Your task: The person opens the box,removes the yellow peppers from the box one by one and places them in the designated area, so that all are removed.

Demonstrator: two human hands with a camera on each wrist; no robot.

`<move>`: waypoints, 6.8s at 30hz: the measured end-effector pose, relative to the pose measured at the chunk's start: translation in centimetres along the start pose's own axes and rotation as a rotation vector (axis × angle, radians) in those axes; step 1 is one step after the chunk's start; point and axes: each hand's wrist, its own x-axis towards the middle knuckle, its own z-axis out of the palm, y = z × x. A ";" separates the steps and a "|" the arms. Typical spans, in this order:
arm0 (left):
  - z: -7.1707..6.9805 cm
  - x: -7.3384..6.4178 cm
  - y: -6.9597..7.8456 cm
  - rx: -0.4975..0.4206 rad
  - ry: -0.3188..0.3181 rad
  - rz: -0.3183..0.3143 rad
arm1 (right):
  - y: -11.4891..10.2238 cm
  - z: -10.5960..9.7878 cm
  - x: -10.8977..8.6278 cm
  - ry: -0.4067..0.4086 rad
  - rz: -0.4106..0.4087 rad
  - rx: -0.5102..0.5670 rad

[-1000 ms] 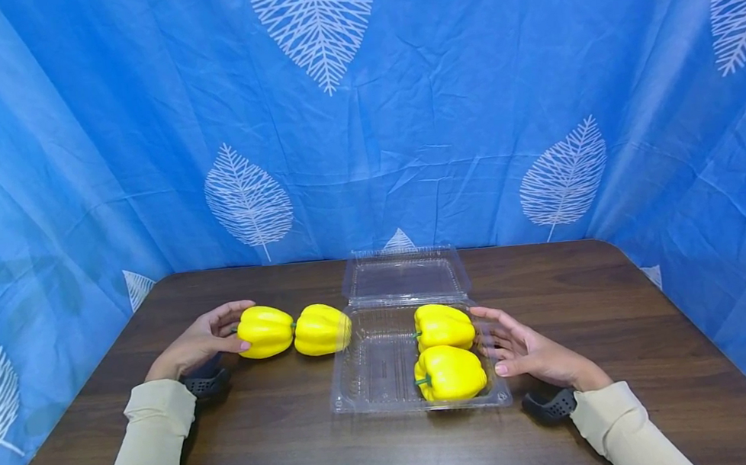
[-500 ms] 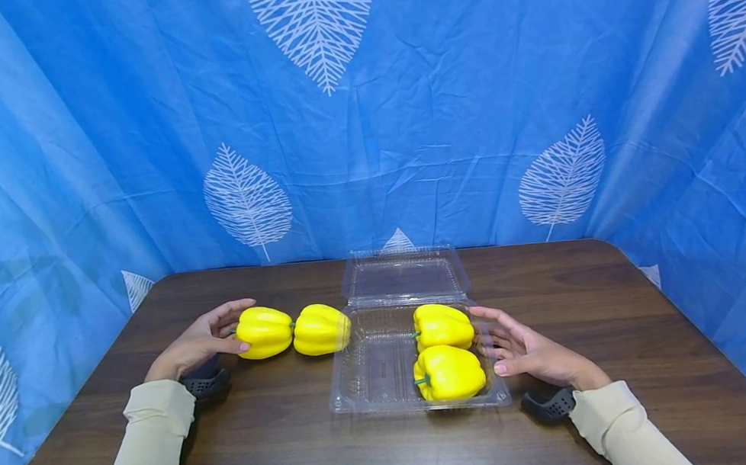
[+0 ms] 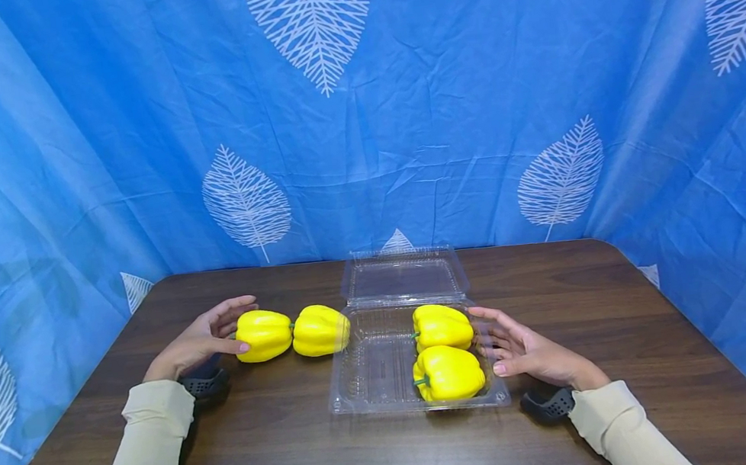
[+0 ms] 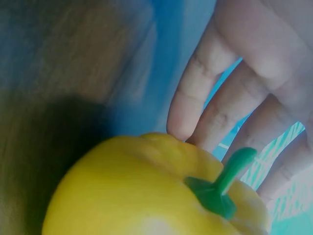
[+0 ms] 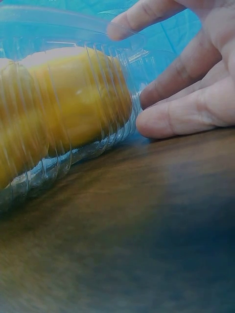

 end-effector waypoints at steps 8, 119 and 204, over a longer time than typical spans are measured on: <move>0.0 -0.1 0.8 0.011 0.007 0.025 | 0.0 0.0 0.0 -0.001 -0.005 -0.006; 19.0 0.2 11.3 0.056 -0.148 0.435 | 0.0 -0.1 0.0 -0.016 -0.036 -0.013; 25.1 3.3 10.0 0.300 -0.128 0.208 | -0.1 -0.1 -0.1 -0.002 -0.007 -0.021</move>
